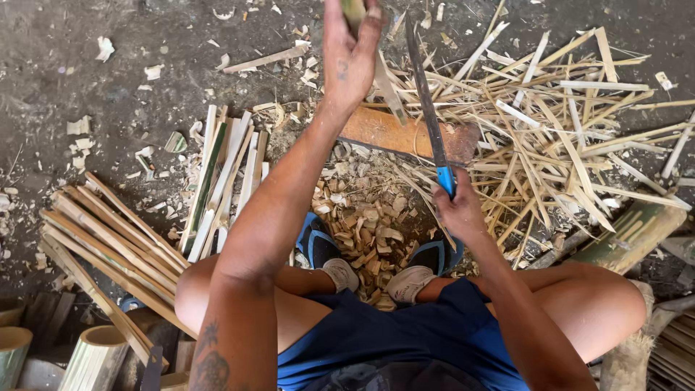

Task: The person sits on the floor and uses a knife to shave and smooth bamboo sticks. They repeatedly pick up sticks, shave them against a wooden block, and place the finished pieces aside.

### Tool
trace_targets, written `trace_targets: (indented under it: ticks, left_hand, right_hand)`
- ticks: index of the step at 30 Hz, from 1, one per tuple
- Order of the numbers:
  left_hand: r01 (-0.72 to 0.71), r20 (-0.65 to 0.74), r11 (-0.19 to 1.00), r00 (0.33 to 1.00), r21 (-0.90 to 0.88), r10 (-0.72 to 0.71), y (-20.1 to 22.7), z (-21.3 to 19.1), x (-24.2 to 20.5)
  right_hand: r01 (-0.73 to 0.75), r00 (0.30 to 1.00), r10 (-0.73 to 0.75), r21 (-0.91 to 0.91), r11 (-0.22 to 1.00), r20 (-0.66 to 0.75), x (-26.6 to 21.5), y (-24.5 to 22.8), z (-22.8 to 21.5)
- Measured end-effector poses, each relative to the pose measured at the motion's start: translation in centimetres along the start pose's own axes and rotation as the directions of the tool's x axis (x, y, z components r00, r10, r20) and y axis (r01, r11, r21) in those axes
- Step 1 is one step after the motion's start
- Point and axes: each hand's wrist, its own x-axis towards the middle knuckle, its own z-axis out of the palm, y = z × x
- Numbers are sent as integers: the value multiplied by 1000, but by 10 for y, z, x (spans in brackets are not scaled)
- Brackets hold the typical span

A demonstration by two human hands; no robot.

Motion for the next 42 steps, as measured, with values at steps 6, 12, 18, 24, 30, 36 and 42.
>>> trace_targets:
  ticks: [6, 12, 18, 24, 30, 36, 42]
  left_hand:
    - [-27, -52, 997, 998, -79, 23, 27, 0, -16]
    - [-130, -97, 981, 988, -145, 116, 54, -25, -37]
    - [-92, -232, 988, 971, -122, 62, 77, -16, -72]
    - [-39, -275, 993, 961, -110, 7, 98, -13, -86]
    - [-148, -275, 987, 953, -59, 126, 92, -9, -83]
    - [-148, -339, 970, 938, -191, 76, 88, -20, -88]
    - [-188, -303, 958, 946, -216, 118, 96, -21, -74]
  right_hand:
    - [-38, 999, 40, -43, 998, 31, -5, -13, 2]
    - [417, 908, -418, -61, 907, -7, -31, -52, 3]
    - [312, 945, -281, -207, 927, 165, -7, -83, 32]
    - [472, 881, -452, -188, 861, 143, -8, -76, 50]
    - [144, 969, -68, -319, 937, 236, 7, -83, 43]
    - [355, 932, -313, -287, 890, 180, 5, -64, 51]
    - [89, 969, -25, -252, 964, 248, 29, -50, 63]
